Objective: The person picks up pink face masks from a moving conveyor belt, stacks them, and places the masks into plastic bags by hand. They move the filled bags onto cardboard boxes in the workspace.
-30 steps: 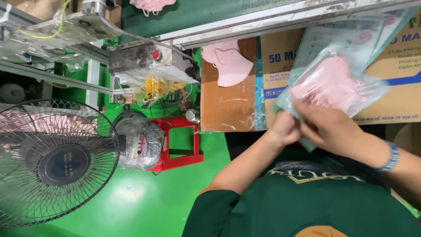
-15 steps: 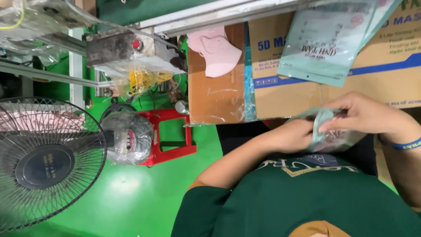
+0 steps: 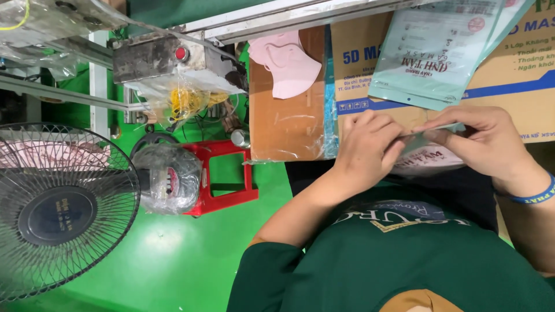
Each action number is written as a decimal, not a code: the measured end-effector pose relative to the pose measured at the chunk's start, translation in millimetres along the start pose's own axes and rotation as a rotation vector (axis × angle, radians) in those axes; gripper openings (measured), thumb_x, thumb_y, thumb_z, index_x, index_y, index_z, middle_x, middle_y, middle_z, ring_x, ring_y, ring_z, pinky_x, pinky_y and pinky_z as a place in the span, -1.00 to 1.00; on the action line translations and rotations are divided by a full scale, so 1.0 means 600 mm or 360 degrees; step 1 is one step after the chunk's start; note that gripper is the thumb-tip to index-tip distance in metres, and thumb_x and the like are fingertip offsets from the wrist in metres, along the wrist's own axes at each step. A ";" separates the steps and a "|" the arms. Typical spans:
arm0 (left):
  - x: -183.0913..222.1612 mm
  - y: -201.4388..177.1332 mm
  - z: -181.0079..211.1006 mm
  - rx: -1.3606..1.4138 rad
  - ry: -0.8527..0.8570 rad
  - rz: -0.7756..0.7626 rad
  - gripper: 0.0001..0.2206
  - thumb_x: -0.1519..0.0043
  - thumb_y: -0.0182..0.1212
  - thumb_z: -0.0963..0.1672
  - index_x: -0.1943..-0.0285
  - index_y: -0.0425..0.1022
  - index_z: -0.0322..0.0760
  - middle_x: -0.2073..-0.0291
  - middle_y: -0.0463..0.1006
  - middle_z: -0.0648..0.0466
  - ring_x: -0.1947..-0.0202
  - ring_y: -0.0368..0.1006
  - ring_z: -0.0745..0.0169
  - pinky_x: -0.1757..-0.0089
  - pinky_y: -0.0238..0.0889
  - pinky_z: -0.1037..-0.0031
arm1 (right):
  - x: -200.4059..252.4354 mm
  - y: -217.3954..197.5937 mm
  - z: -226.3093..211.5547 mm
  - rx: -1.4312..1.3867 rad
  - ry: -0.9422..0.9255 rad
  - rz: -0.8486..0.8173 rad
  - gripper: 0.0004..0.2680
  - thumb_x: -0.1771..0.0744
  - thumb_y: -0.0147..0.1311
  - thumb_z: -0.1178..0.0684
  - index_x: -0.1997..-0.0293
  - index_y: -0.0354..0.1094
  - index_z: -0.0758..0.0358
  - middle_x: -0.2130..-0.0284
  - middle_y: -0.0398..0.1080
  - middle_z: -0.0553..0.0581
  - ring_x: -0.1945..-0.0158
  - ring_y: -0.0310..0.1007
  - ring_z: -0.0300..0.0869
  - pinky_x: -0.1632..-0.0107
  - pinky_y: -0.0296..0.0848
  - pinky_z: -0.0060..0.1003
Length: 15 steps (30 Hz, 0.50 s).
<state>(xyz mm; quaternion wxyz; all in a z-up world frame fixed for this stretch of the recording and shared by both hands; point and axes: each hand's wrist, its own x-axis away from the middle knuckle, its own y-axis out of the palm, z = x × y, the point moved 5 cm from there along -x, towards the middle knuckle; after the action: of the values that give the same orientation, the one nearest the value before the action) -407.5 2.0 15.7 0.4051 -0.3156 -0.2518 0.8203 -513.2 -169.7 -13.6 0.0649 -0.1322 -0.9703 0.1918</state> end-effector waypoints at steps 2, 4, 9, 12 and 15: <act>-0.002 -0.007 0.004 -0.0020 0.0018 -0.0018 -0.87 -0.21 0.30 -0.15 0.09 0.51 -0.15 0.21 0.53 0.13 0.04 0.43 0.07 -0.04 0.10 0.23 | 0.009 -0.007 -0.003 -0.0085 0.0046 0.0067 -0.87 -0.31 0.16 0.27 0.10 0.57 0.33 0.29 0.56 0.10 0.27 0.48 -0.28 0.23 0.40 -0.41; 0.000 -0.001 -0.004 -0.0048 0.0025 -0.0027 -0.87 -0.21 0.29 -0.14 0.12 0.48 -0.19 0.25 0.54 0.07 0.11 0.46 0.01 -0.02 0.14 0.16 | 0.018 -0.014 -0.001 -0.0173 0.0084 0.0121 -0.88 -0.32 0.17 0.27 0.10 0.56 0.35 0.28 0.56 0.12 0.24 0.51 -0.28 0.20 0.44 -0.41; 0.010 0.013 -0.020 0.0125 0.0056 -0.0190 -0.82 -0.32 0.23 -0.07 0.18 0.41 -0.25 0.47 0.52 -0.08 0.40 0.50 -0.21 0.33 0.29 0.06 | 0.034 -0.016 0.044 -0.0286 0.0394 0.0280 -0.88 -0.34 0.18 0.29 0.06 0.53 0.38 0.30 0.57 0.25 0.23 0.61 -0.12 0.10 0.59 -0.26; 0.020 0.015 -0.041 0.0229 0.0037 -0.0220 -0.78 -0.31 0.27 -0.02 0.26 0.45 -0.20 0.48 0.53 -0.07 0.40 0.52 -0.17 0.38 0.34 0.19 | 0.029 -0.018 0.057 -0.0291 0.0357 0.0314 -0.90 -0.35 0.14 0.32 0.08 0.52 0.39 0.31 0.56 0.27 0.22 0.61 -0.08 0.08 0.61 -0.23; 0.008 -0.024 -0.033 0.0392 0.0028 0.0049 -0.76 -0.26 0.28 0.00 0.11 0.52 -0.21 0.37 0.58 -0.06 0.35 0.56 -0.04 0.27 0.40 0.28 | 0.001 -0.035 0.055 0.0033 0.0548 0.0445 -0.85 -0.37 0.14 0.25 -0.04 0.47 0.40 0.28 0.53 0.34 0.28 0.58 0.02 0.20 0.60 -0.10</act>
<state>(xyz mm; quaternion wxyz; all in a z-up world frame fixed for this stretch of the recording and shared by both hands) -388.2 16.9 10.1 0.4304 -0.2744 -0.1409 0.8483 -524.5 -199.8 -35.7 0.2037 -0.2955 -0.9152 0.1835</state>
